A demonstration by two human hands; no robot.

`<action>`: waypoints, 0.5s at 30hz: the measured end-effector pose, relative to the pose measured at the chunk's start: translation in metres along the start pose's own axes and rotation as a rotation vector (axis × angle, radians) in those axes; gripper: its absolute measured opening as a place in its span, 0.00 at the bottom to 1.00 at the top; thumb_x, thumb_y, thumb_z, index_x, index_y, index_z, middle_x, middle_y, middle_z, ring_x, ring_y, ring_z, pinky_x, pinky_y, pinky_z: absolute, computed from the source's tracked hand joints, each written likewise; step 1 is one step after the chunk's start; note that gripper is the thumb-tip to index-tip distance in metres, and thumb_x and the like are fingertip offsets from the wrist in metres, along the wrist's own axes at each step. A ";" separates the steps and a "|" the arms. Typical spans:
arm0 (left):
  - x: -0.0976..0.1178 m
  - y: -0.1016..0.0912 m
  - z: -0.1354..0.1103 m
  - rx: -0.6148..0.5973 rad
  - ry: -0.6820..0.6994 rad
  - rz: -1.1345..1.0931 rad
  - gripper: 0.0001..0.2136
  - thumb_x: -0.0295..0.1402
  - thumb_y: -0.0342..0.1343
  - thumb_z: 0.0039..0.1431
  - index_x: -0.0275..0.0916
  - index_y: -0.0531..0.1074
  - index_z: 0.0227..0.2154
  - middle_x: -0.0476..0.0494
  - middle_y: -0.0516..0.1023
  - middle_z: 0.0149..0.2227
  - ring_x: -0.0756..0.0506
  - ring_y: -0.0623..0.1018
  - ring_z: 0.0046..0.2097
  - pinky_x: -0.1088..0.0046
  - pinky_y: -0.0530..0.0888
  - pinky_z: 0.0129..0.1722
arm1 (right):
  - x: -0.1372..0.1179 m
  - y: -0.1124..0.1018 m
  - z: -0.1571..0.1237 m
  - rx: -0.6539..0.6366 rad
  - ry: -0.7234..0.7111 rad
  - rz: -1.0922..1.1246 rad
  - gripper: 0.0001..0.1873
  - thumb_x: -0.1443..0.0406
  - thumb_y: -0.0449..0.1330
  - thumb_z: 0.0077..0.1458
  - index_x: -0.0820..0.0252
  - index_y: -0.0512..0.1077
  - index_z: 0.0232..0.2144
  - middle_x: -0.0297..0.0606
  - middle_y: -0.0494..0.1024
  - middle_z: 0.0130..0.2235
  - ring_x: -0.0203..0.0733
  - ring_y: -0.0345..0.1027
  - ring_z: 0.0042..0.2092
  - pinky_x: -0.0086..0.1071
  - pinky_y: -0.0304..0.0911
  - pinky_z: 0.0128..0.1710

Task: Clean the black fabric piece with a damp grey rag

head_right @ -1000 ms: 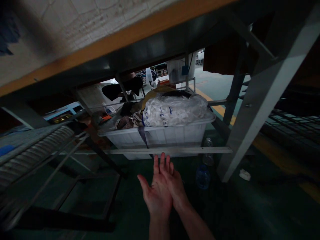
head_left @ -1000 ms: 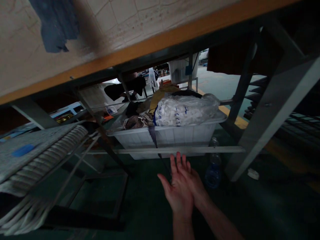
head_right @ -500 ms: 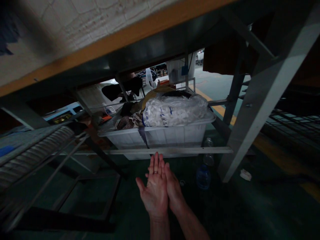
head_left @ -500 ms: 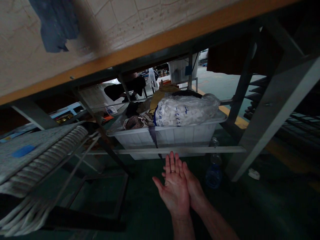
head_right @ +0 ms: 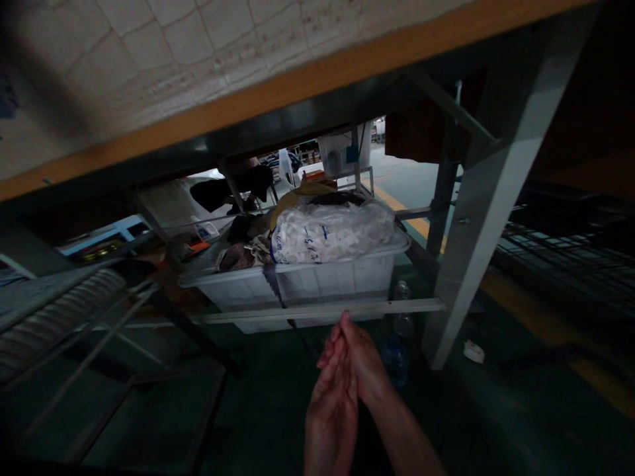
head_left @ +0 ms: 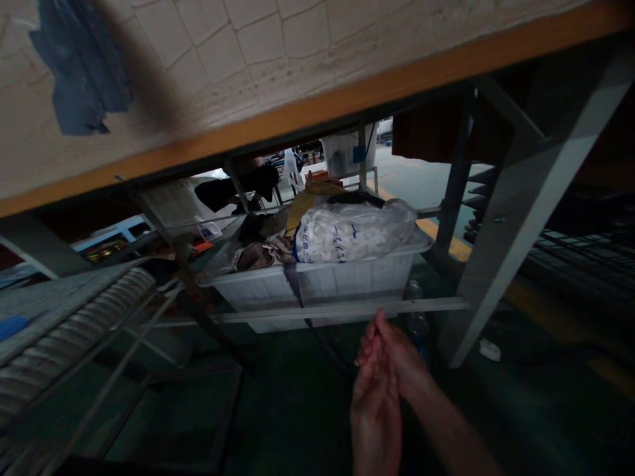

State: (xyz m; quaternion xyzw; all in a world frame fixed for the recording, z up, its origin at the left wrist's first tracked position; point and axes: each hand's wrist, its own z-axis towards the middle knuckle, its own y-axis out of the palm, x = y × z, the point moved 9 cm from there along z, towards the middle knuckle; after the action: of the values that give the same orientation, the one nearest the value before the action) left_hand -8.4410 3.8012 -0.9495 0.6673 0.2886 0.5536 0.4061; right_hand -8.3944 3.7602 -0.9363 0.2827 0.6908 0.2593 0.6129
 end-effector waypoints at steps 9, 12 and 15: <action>0.004 -0.018 0.016 0.109 0.288 1.112 0.21 0.27 0.41 0.58 0.41 0.60 0.55 0.43 0.59 0.59 0.45 0.57 0.61 0.63 0.51 0.62 | 0.020 -0.025 0.002 0.032 0.059 -0.026 0.23 0.51 0.65 0.40 0.56 0.72 0.37 0.36 0.77 0.33 0.44 0.72 0.36 0.38 0.68 0.39; -0.016 -0.014 0.027 0.045 0.410 1.546 0.24 0.22 0.39 0.55 0.39 0.57 0.56 0.41 0.53 0.61 0.41 0.52 0.62 0.55 0.48 0.62 | 0.019 -0.039 0.007 0.031 0.121 -0.018 0.25 0.46 0.63 0.38 0.59 0.75 0.32 0.40 0.78 0.33 0.48 0.71 0.40 0.41 0.64 0.46; -0.034 -0.004 0.033 -0.015 0.672 2.010 0.27 0.20 0.38 0.54 0.38 0.51 0.58 0.37 0.54 0.60 0.37 0.55 0.61 0.46 0.57 0.57 | 0.004 -0.049 0.004 0.080 0.037 -0.089 0.25 0.48 0.66 0.35 0.56 0.74 0.34 0.39 0.78 0.38 0.47 0.69 0.45 0.40 0.60 0.51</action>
State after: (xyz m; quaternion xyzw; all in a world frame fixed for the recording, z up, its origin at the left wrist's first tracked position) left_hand -8.4163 3.7679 -0.9723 0.4096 -0.3020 0.7931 -0.3347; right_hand -8.3946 3.7282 -0.9736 0.2712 0.7237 0.2091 0.5992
